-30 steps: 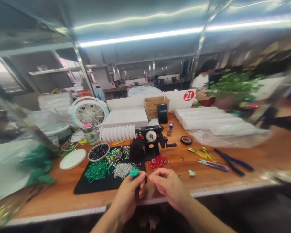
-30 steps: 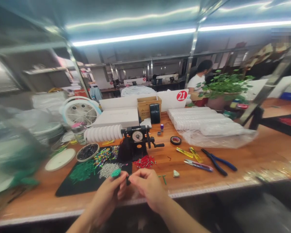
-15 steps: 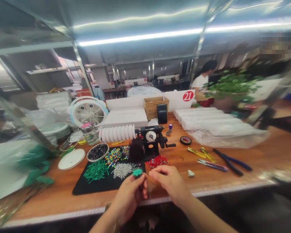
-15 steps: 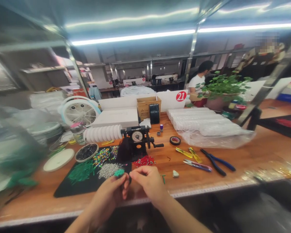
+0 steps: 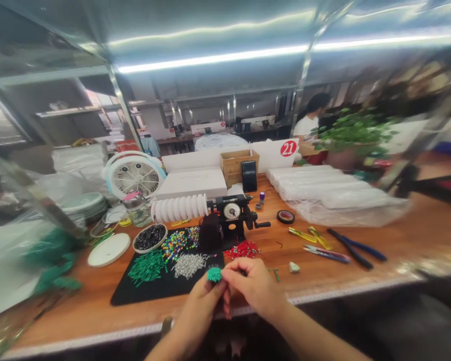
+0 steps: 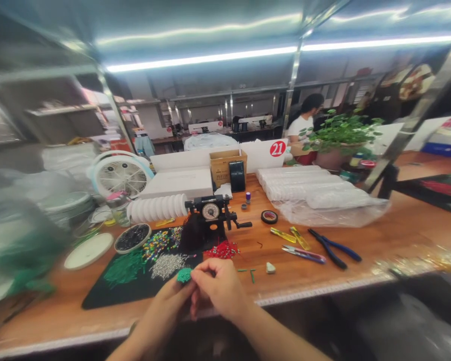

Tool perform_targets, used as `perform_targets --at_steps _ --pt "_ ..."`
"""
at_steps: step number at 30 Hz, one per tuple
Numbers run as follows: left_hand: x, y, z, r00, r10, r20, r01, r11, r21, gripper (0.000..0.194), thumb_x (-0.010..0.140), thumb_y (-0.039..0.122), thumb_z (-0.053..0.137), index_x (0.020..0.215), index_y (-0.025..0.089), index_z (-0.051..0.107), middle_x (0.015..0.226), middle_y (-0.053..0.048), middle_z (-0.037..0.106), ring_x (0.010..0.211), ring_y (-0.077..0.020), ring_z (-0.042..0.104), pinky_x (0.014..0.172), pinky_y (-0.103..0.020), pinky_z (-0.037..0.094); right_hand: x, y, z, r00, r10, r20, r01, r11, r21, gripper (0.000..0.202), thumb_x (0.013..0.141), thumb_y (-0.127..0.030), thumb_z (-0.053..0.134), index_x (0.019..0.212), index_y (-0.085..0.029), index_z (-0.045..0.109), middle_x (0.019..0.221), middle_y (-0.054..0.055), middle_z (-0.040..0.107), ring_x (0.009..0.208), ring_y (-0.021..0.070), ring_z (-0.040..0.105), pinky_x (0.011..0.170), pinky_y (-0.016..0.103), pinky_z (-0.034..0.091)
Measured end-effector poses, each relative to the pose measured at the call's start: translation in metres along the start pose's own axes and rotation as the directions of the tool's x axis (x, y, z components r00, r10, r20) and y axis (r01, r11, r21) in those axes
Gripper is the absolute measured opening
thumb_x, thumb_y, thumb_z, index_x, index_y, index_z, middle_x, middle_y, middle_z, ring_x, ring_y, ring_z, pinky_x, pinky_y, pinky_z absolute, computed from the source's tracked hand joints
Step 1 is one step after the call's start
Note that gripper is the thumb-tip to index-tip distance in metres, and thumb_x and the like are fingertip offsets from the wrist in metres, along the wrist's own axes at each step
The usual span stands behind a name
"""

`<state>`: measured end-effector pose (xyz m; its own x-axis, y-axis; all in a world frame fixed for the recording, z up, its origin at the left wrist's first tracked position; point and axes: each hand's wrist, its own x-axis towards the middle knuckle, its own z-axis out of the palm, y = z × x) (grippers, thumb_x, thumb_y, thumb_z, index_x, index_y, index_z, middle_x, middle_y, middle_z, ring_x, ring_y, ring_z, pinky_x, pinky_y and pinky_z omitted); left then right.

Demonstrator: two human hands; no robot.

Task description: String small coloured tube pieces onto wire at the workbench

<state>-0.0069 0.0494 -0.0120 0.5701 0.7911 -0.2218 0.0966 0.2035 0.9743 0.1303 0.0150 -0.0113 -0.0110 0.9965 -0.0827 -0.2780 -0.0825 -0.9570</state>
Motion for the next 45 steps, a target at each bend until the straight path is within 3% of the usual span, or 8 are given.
perform_targets --at_steps 8,14,19,25,30,37,42,45 --pt "-0.001 -0.002 0.004 0.998 0.01 -0.067 -0.027 0.965 -0.261 0.028 0.081 0.039 0.059 0.069 0.016 0.05 0.06 0.0 0.053 0.056 -0.0123 0.05 0.058 -0.025 0.041 0.001 0.0 -0.004 0.996 -0.091 -0.017 0.09 0.995 -0.048 0.034 0.078 -0.042 0.056 0.065 -0.011 0.064 0.057 0.002 0.064 0.051 0.0081 0.057 0.059 0.019 0.047" --pt "0.005 0.007 0.005 0.993 -0.043 -0.106 -0.004 0.914 -0.406 0.027 0.075 0.03 0.066 0.061 0.014 0.049 0.055 0.001 0.049 0.05 -0.0098 0.046 0.051 -0.022 0.038 0.005 0.014 -0.016 0.998 -0.037 -0.053 0.035 0.998 -0.049 0.028 0.072 -0.039 0.066 0.071 -0.011 0.068 0.064 0.001 0.065 0.058 0.005 0.053 0.061 0.016 0.041" --pt "0.009 0.011 0.006 0.992 -0.076 -0.103 0.018 0.878 -0.478 0.026 0.071 0.026 0.07 0.06 0.014 0.049 0.054 0.002 0.046 0.048 -0.0084 0.042 0.048 -0.021 0.037 0.008 0.016 -0.015 0.999 0.003 0.042 -0.008 0.992 0.124 0.023 0.069 -0.033 0.068 0.068 -0.01 0.063 0.061 0.0 0.063 0.051 0.0018 0.047 0.053 0.014 0.036" --pt "0.016 0.003 0.003 0.983 0.014 -0.183 -0.071 0.948 -0.31 0.033 0.074 0.035 0.068 0.059 0.015 0.046 0.048 0.004 0.045 0.045 -0.0075 0.039 0.046 -0.02 0.033 0.01 0.004 -0.01 0.973 0.171 0.153 -0.2 0.959 0.202 0.019 0.063 -0.027 0.07 0.065 -0.012 0.058 0.042 -0.006 0.048 0.033 -0.0017 0.022 0.036 0.015 0.008" --pt "0.017 0.002 0.003 0.964 0.095 -0.249 -0.148 0.968 -0.204 0.032 0.07 0.039 0.071 0.072 0.017 0.048 0.054 0.006 0.047 0.048 -0.0064 0.04 0.047 -0.019 0.033 0.012 0.0 -0.007 0.971 0.187 0.146 -0.214 0.956 0.203 0.021 0.06 -0.026 0.072 0.062 -0.013 0.056 0.036 -0.009 0.035 0.034 -0.0009 0.024 0.037 0.016 0.009" --pt "0.01 0.012 0.007 0.94 0.117 -0.32 -0.151 0.985 -0.084 0.037 0.067 0.046 0.07 0.07 0.017 0.048 0.052 0.006 0.047 0.047 -0.0081 0.04 0.044 -0.02 0.029 0.013 0.001 -0.007 0.962 0.216 0.165 -0.251 0.938 0.237 0.021 0.058 -0.026 0.072 0.062 -0.013 0.056 0.038 -0.009 0.038 0.035 -0.0009 0.025 0.038 0.016 0.01" --pt "0.011 -0.002 -0.002 0.881 0.345 -0.323 -0.266 0.927 0.263 0.029 0.078 0.046 0.059 0.071 0.019 0.051 0.058 0.003 0.051 0.054 -0.0125 0.046 0.053 -0.024 0.037 0.014 0.003 -0.007 0.969 0.214 0.12 -0.239 0.933 0.27 0.024 0.058 -0.03 0.072 0.066 -0.014 0.056 0.042 -0.008 0.041 0.036 -0.0006 0.028 0.037 0.015 0.011" --pt "0.013 -0.011 -0.008 0.857 0.418 -0.302 -0.312 0.887 0.341 0.025 0.082 0.042 0.055 0.072 0.019 0.052 0.062 0.001 0.053 0.057 -0.014 0.048 0.055 -0.024 0.037 0.013 0.004 -0.005 0.989 0.145 0.021 -0.146 0.97 0.195 0.027 0.063 -0.036 0.072 0.067 -0.014 0.057 0.044 -0.007 0.046 0.036 -0.0012 0.028 0.037 0.015 0.014"
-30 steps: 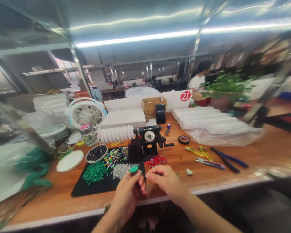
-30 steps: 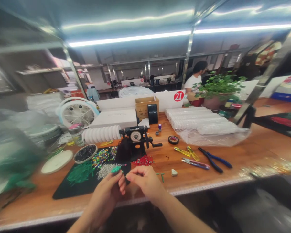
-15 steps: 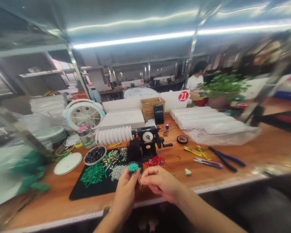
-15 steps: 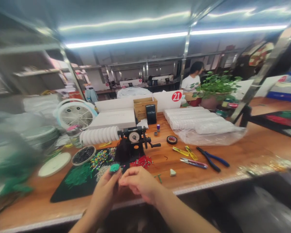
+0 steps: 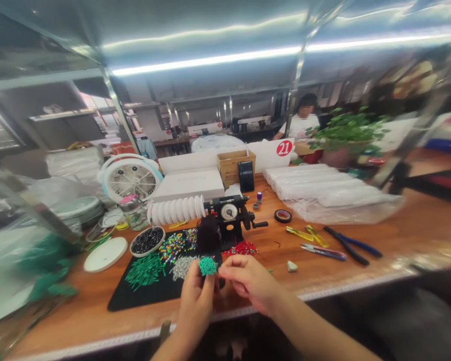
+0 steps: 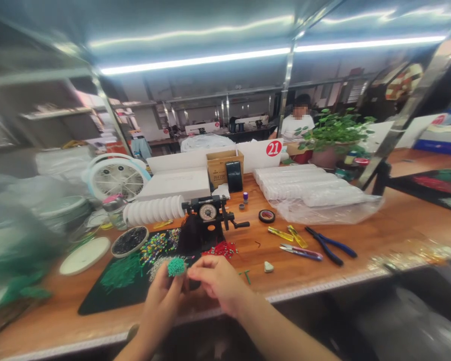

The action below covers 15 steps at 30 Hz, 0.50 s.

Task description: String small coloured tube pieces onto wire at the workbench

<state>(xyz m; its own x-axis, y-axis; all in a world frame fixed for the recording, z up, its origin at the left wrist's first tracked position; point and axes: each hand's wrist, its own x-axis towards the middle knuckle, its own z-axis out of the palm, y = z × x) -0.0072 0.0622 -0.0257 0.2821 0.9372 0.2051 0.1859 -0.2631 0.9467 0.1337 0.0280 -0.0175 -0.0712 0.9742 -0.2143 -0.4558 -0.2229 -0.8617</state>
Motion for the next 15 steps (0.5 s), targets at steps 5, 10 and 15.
perform_targets --at_steps 5,10,15 --pt "-0.001 0.002 -0.001 0.997 0.059 0.057 -0.061 0.997 0.043 0.02 0.082 0.035 0.056 0.07 0.019 0.052 0.063 -0.001 0.052 0.058 -0.0145 0.047 0.055 -0.024 0.036 -0.003 -0.005 0.001 0.965 -0.236 -0.116 0.189 0.928 -0.32 0.026 0.07 -0.037 0.066 0.068 -0.012 0.067 0.068 0.002 0.066 0.066 0.007 0.056 0.066 0.018 0.043" --pt "-0.006 0.016 0.001 0.976 -0.09 0.198 0.088 0.996 0.018 0.021 0.083 0.036 0.053 0.071 0.019 0.049 0.061 0.0 0.052 0.058 -0.0143 0.048 0.058 -0.025 0.039 -0.009 -0.006 -0.007 0.972 -0.233 -0.031 0.193 0.864 -0.464 0.028 0.075 -0.038 0.06 0.067 -0.014 0.071 0.071 0.003 0.068 0.072 0.0111 0.059 0.07 0.02 0.044" --pt "-0.011 0.01 0.015 0.904 -0.269 0.333 0.353 0.908 -0.225 0.02 0.083 0.036 0.051 0.077 0.019 0.044 0.052 0.005 0.048 0.046 -0.0116 0.047 0.049 -0.023 0.038 -0.023 0.008 -0.017 0.966 -0.255 -0.026 0.172 0.72 -0.672 0.024 0.078 -0.031 0.054 0.064 -0.014 0.063 0.068 0.001 0.064 0.067 0.0075 0.054 0.065 0.018 0.039"
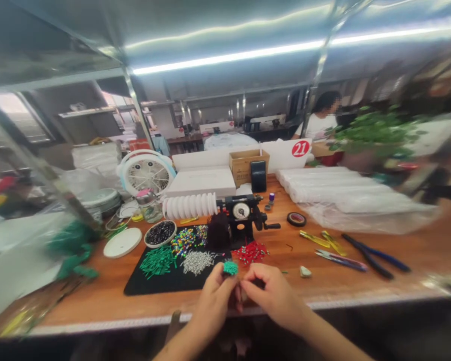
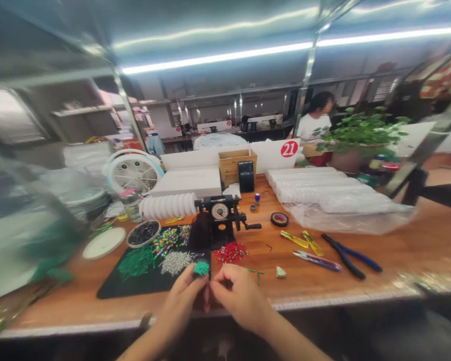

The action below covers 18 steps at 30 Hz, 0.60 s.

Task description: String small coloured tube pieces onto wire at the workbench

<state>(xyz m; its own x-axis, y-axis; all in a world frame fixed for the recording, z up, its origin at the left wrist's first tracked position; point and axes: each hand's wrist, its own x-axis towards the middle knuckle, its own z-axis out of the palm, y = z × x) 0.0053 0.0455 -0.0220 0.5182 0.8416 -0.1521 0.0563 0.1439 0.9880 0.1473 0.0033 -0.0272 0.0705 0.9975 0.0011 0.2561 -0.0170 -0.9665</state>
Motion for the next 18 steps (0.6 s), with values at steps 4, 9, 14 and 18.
perform_targets --at_steps 4,9,14,18 --pt "0.006 -0.015 0.013 0.993 0.033 -0.11 -0.049 0.988 -0.15 0.026 0.08 0.041 0.055 0.076 0.02 0.04 0.044 0.008 0.041 0.038 -0.0091 0.039 0.043 -0.021 0.032 -0.009 0.01 0.002 0.998 0.049 -0.029 -0.051 0.996 -0.072 0.027 0.077 -0.036 0.052 0.065 -0.014 0.062 0.067 0.001 0.061 0.065 0.0082 0.052 0.064 0.018 0.037" --pt "-0.003 0.0 0.002 0.931 0.171 -0.322 -0.209 0.974 -0.087 0.032 0.08 0.047 0.057 0.074 0.021 0.04 0.047 0.008 0.042 0.04 -0.0095 0.041 0.043 -0.022 0.034 -0.016 0.022 -0.008 0.987 0.07 -0.146 -0.085 0.991 -0.101 0.035 0.071 -0.048 0.054 0.059 -0.016 0.058 0.061 0.001 0.058 0.062 0.0102 0.05 0.06 0.019 0.038" --pt "-0.028 0.057 -0.091 0.642 0.515 -0.567 -0.186 0.823 0.537 0.025 0.088 0.039 0.043 0.077 0.019 0.053 0.075 -0.004 0.064 0.074 -0.0164 0.06 0.072 -0.026 0.043 -0.016 0.042 -0.029 0.987 0.097 -0.13 -0.123 0.969 -0.213 0.043 0.068 -0.06 0.053 0.066 -0.019 0.065 0.068 0.003 0.063 0.065 0.0135 0.056 0.058 0.018 0.043" --pt "-0.036 0.074 -0.19 0.561 0.448 -0.696 0.233 0.722 0.652 0.012 0.067 0.027 0.062 0.06 0.017 0.059 0.062 -0.004 0.063 0.067 -0.0221 0.056 0.061 -0.028 0.036 -0.015 0.046 -0.03 0.984 0.108 -0.141 -0.136 0.968 -0.213 0.044 0.068 -0.061 0.052 0.069 -0.02 0.066 0.072 0.002 0.066 0.068 0.014 0.058 0.06 0.017 0.045"
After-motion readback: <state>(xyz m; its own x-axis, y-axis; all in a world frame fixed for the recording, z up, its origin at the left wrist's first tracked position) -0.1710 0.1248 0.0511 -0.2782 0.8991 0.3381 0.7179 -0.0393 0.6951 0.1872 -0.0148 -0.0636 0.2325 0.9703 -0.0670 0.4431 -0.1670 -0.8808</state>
